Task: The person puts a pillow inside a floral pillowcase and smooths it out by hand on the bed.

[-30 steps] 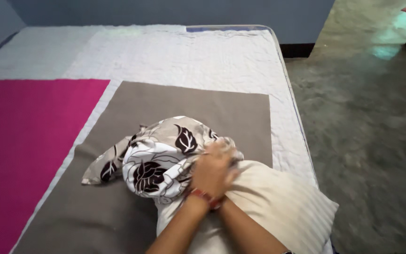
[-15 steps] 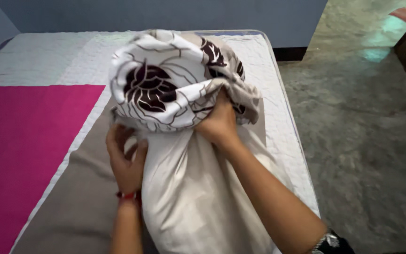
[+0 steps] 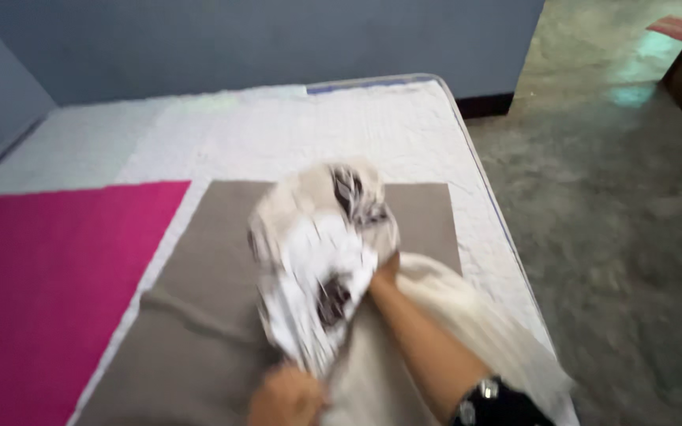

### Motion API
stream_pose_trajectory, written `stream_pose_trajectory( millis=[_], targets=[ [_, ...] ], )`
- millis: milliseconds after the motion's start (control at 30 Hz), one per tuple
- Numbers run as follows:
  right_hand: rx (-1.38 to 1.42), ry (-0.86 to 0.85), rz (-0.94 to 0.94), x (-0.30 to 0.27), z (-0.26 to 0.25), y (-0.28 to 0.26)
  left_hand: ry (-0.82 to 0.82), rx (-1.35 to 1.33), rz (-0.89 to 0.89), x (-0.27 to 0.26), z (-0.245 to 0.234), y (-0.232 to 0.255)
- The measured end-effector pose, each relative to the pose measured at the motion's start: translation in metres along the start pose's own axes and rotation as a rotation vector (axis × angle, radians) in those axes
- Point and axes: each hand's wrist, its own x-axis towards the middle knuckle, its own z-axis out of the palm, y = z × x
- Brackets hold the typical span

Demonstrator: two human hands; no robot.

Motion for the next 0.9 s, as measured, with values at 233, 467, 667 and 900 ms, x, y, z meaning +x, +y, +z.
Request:
stream_pose_trajectory(
  millis=[233,467,667,900],
  targets=[
    [1.043,-0.067,0.420,-0.070,0.029,0.128,0.186,0.152,-0.340,0.043,-0.010,0.033],
    [1.176,-0.175,0.407,-0.082,0.045,0.188,0.023,0.125,-0.693,0.221,-0.026,0.020],
    [1.108,-0.193,0.370,-0.078,0.028,0.181,-0.035,-0.161,-0.221,0.244,0.036,0.067],
    [1.029,-0.244,0.388,-0.091,0.023,0.148,-0.309,-0.574,-0.429,0.219,-0.007,0.130]
  ],
)
